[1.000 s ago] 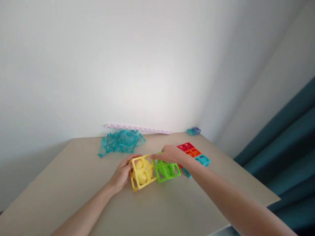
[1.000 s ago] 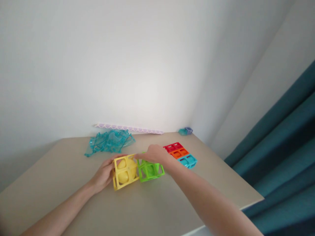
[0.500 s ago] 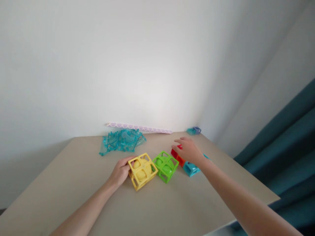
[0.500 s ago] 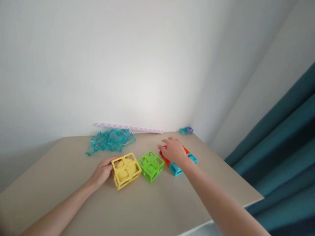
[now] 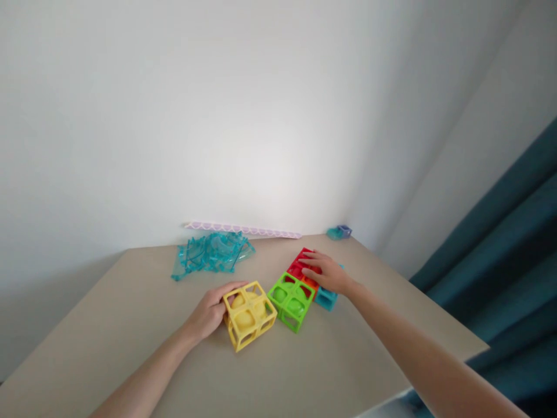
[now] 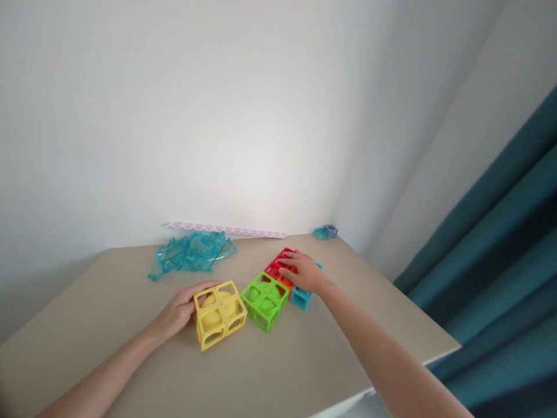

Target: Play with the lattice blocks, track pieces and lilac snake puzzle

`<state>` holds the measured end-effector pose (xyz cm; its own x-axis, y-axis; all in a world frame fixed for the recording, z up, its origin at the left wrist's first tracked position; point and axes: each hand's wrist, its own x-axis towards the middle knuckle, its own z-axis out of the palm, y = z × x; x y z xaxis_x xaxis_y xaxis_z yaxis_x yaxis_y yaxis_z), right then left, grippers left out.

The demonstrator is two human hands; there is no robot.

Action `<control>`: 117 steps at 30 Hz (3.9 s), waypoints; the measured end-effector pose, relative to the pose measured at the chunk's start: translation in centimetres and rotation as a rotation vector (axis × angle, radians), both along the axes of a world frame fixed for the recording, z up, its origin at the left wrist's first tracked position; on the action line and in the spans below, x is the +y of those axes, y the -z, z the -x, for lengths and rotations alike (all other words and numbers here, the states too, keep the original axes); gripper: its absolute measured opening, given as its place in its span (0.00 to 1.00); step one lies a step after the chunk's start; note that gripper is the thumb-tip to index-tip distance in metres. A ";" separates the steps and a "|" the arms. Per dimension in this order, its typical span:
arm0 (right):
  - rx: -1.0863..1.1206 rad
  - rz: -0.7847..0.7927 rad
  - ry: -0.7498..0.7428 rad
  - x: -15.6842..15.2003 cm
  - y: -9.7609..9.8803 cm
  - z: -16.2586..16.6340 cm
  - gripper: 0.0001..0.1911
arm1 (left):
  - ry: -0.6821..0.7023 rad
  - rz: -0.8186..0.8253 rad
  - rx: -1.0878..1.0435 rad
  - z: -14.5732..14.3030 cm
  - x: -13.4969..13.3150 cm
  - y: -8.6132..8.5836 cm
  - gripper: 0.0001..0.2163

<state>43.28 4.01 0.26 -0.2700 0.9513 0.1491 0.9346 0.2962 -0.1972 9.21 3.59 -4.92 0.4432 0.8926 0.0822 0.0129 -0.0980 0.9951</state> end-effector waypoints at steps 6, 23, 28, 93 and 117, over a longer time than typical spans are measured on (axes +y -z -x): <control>0.060 0.046 0.065 -3.5 -0.3 3.9 0.35 | -0.071 -0.041 0.053 0.0 0.2 -0.1 0.13; 0.816 0.050 0.040 -11.3 0.3 11.0 0.27 | -0.229 0.458 -0.517 -2.1 -2.8 -2.4 0.09; 1.338 0.292 0.065 -15.1 0.9 14.1 0.33 | -0.039 0.183 -0.311 -4.0 -5.8 -2.2 0.09; 0.635 0.099 -0.122 -16.1 3.2 3.5 0.40 | 0.307 -0.794 0.785 -7.5 -8.4 -5.6 0.39; 1.053 0.043 -0.023 -16.2 4.0 -0.4 0.39 | 0.262 -0.448 0.385 -4.1 -7.0 -5.0 0.37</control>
<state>43.69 -12.14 -3.78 -0.0419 0.9577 0.2847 0.2799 0.2848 -0.9168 13.33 -3.45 0.11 0.7141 0.6668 0.2131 0.2797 -0.5508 0.7864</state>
